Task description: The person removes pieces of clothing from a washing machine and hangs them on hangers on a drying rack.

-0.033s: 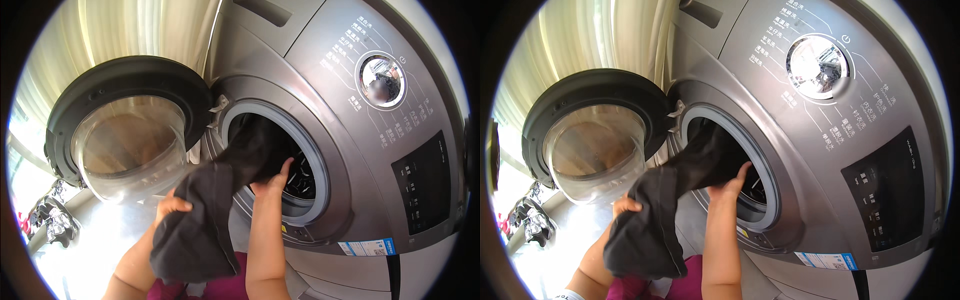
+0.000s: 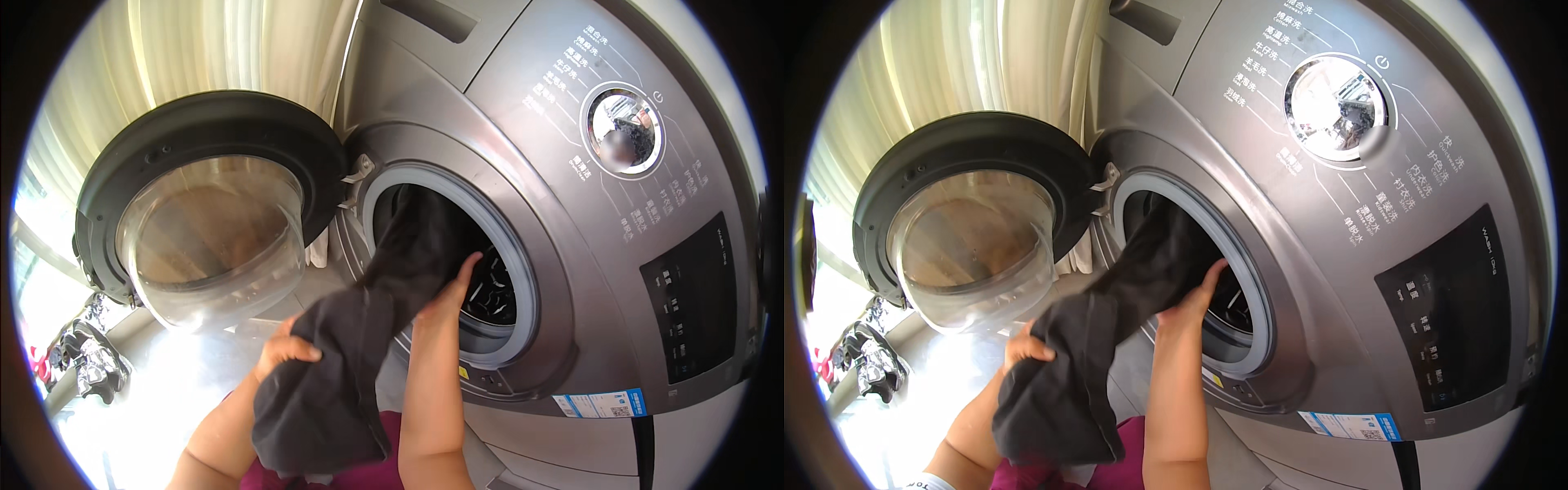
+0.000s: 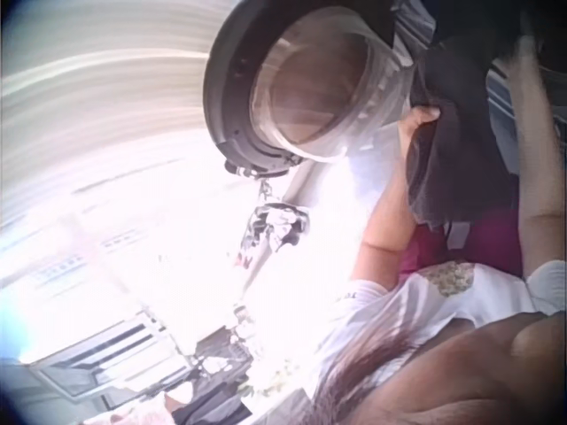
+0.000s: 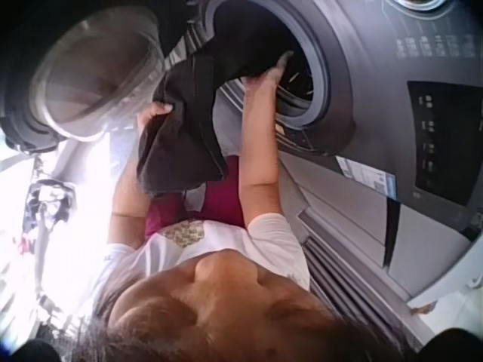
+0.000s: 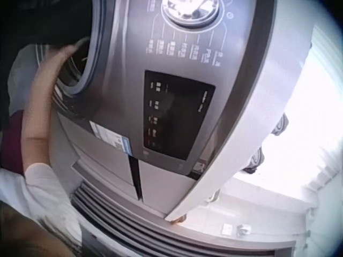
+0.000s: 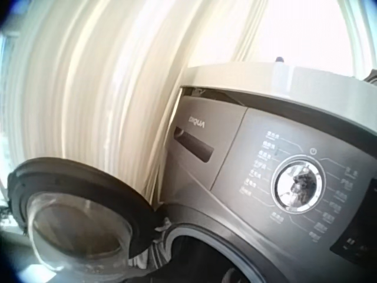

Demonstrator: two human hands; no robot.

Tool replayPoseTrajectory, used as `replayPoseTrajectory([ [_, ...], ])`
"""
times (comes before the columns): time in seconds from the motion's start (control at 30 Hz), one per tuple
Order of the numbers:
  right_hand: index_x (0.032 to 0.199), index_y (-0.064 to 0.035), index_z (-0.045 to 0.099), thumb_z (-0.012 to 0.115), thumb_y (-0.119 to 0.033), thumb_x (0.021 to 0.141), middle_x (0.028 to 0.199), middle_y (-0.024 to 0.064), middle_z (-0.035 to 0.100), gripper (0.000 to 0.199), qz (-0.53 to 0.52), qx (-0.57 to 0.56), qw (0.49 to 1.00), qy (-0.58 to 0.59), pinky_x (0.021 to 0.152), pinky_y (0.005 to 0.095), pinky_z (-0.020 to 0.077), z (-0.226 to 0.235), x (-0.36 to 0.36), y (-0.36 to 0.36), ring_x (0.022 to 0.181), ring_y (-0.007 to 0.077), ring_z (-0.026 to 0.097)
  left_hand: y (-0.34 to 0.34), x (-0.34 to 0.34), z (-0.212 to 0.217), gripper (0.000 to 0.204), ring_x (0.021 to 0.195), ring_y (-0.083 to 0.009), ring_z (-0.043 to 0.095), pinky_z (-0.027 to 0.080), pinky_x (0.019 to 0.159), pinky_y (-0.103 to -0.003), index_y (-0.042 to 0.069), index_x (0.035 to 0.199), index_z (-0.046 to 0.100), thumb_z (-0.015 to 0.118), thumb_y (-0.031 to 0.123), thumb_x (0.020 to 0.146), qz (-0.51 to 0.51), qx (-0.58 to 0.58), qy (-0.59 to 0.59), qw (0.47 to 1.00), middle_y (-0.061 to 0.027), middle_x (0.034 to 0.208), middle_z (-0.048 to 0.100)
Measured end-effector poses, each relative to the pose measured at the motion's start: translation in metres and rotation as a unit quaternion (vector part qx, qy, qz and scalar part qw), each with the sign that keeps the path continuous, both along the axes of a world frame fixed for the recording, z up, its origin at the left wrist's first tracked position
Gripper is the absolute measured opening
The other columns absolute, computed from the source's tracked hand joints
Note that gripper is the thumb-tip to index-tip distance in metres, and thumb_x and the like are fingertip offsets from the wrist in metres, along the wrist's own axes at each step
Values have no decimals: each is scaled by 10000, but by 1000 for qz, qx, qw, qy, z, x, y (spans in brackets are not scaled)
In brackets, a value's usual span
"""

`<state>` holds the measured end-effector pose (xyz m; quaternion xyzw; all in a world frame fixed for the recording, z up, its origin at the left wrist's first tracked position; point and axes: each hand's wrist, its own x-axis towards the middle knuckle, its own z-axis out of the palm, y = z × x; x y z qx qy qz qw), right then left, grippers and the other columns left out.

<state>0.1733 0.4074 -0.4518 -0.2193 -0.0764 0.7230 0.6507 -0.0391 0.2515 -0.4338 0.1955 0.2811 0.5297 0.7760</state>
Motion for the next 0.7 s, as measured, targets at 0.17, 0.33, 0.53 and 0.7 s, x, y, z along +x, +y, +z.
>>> replayPoseTrajectory([
  [0.17,1230,39,441,613,-37,797,1171,174,539,472,-101,-152,945,-273,855,338,488,7,-2,8,1018,256,571,-17,14,-14,497,969,-297,602,456,916,-372,-45,1172,521,528,64,688,-3,-117,57,991,-183,1095,600],
  [0.33,1083,9,540,648,25,764,1046,47,568,337,-134,103,892,-420,881,281,408,18,-35,-55,975,152,536,2,-3,-46,552,1050,-335,559,433,947,-416,-12,1268,445,504,349,855,8,-226,-91,970,-183,1218,543],
  [0.53,1203,-8,490,648,-210,798,1174,199,500,479,-7,428,576,-696,997,456,340,0,-20,-163,1072,384,474,15,-25,-75,875,1170,-274,492,393,994,-399,19,1367,330,589,597,763,-29,-41,25,998,-131,1313,478],
  [0.7,1238,-89,484,632,-263,771,1283,165,460,520,198,463,556,-661,1004,475,318,3,-11,-173,1188,375,418,2,-13,-46,840,1164,-264,498,394,990,-374,-3,1366,313,736,112,649,-96,-30,35,994,-169,1268,502],
])
